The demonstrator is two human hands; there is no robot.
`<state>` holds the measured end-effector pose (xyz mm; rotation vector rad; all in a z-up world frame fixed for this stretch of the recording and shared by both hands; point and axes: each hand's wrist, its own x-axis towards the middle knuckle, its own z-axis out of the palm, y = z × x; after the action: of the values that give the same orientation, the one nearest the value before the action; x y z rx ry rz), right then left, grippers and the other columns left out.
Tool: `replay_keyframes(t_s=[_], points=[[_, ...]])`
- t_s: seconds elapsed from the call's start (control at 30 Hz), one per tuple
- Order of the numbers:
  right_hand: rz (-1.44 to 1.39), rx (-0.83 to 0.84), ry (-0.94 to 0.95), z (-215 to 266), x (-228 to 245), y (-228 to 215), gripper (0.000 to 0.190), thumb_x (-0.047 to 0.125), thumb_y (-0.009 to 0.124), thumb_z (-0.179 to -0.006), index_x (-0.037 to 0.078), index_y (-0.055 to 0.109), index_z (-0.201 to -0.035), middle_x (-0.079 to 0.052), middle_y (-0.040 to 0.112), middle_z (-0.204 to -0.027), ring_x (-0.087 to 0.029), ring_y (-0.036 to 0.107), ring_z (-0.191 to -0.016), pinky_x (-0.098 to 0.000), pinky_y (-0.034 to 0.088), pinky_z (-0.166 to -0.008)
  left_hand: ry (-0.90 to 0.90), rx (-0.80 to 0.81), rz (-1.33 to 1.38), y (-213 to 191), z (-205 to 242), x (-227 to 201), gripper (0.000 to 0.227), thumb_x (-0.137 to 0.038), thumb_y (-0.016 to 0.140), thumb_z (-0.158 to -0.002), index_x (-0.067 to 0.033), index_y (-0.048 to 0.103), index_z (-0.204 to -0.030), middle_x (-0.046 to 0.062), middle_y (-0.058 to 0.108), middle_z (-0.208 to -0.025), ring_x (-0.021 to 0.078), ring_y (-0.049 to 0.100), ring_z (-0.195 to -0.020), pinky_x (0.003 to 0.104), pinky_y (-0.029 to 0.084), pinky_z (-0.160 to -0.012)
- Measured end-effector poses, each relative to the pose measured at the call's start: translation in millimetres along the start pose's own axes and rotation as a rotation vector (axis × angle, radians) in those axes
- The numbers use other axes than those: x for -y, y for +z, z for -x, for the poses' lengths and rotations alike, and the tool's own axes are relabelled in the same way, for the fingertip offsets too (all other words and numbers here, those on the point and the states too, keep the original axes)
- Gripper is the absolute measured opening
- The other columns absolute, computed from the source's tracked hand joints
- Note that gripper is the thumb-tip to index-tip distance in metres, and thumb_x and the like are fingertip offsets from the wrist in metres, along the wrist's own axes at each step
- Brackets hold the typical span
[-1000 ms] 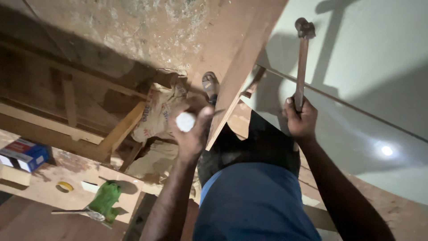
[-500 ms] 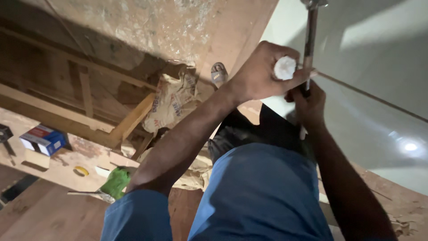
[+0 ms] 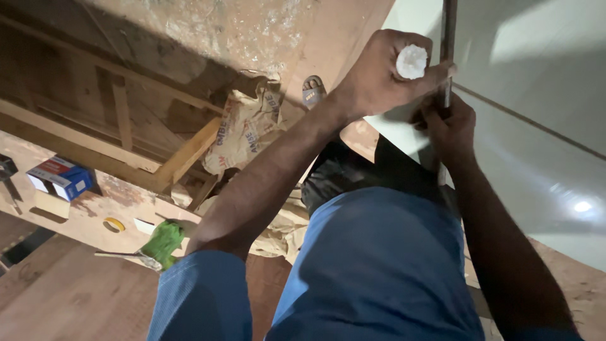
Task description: The person hammers a white plastic block against the edge of a white board to secure it. The person repeatedly strikes the block with a hammer along the board's edge.
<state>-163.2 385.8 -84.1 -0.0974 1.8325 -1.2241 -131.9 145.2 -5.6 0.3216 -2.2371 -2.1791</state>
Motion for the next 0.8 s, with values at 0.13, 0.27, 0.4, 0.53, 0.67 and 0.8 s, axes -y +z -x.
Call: replay_keyframes(t_s=[0.13,0.27,0.4,0.53,0.67,0.8], points=[[0.030,0.005,0.023,-3,-1,-1,0.018,0.014,0.060,-0.109,-0.004,0.064,-0.106,-0.012,0.073,-0.087,-0.017,0.072,-0.075,-0.0315,0.059,-0.068,0.049,0.000,0.051,-4,3,6,0.021,-0.022,0.078,-0.098,-0.0053,0.068,-0.091,0.004,0.063,-0.068,0.0099,0.062,-0.065,0.029,0.053,-0.063],[0.021,0.003,0.042,-4,-2,-2,0.019,0.014,0.060,-0.109,-0.003,0.063,-0.103,-0.012,0.074,-0.087,-0.016,0.072,-0.075,-0.0319,0.060,-0.068,0.033,0.026,0.069,-3,4,14,0.023,-0.026,0.080,-0.097,-0.0071,0.067,-0.095,0.001,0.064,-0.066,0.0083,0.065,-0.062,0.028,0.055,-0.063],[-0.014,-0.009,0.079,-6,-1,0,0.017,0.014,0.060,-0.109,-0.002,0.064,-0.103,-0.011,0.074,-0.086,-0.016,0.072,-0.074,-0.0322,0.059,-0.068,-0.009,0.042,0.065,-1,-3,20,0.026,-0.030,0.081,-0.096,-0.0090,0.067,-0.100,-0.001,0.065,-0.064,0.0067,0.068,-0.060,0.027,0.058,-0.063],[0.036,-0.019,0.106,-4,1,1,0.019,0.015,0.060,-0.110,-0.001,0.064,-0.101,-0.011,0.074,-0.086,-0.016,0.073,-0.075,-0.0319,0.059,-0.068,0.088,-0.019,0.074,6,-3,20,0.025,-0.031,0.081,-0.098,-0.0087,0.070,-0.095,-0.001,0.069,-0.071,0.0060,0.070,-0.067,0.026,0.060,-0.066],[-0.030,0.004,0.055,-3,3,1,0.016,0.012,0.059,-0.110,-0.001,0.061,-0.101,-0.011,0.073,-0.089,-0.016,0.072,-0.078,-0.0318,0.059,-0.071,0.226,-0.038,0.126,10,-1,18,0.026,-0.029,0.076,-0.104,-0.0076,0.070,-0.091,0.000,0.075,-0.083,0.0079,0.076,-0.081,0.025,0.063,-0.073],[-0.049,0.019,0.016,-2,7,1,0.014,0.011,0.058,-0.109,-0.001,0.062,-0.103,-0.010,0.073,-0.090,-0.016,0.072,-0.080,-0.0321,0.059,-0.071,0.108,-0.009,0.072,7,-2,18,0.023,-0.025,0.079,-0.099,-0.0086,0.071,-0.085,-0.001,0.069,-0.069,0.0055,0.067,-0.063,0.024,0.055,-0.061]])
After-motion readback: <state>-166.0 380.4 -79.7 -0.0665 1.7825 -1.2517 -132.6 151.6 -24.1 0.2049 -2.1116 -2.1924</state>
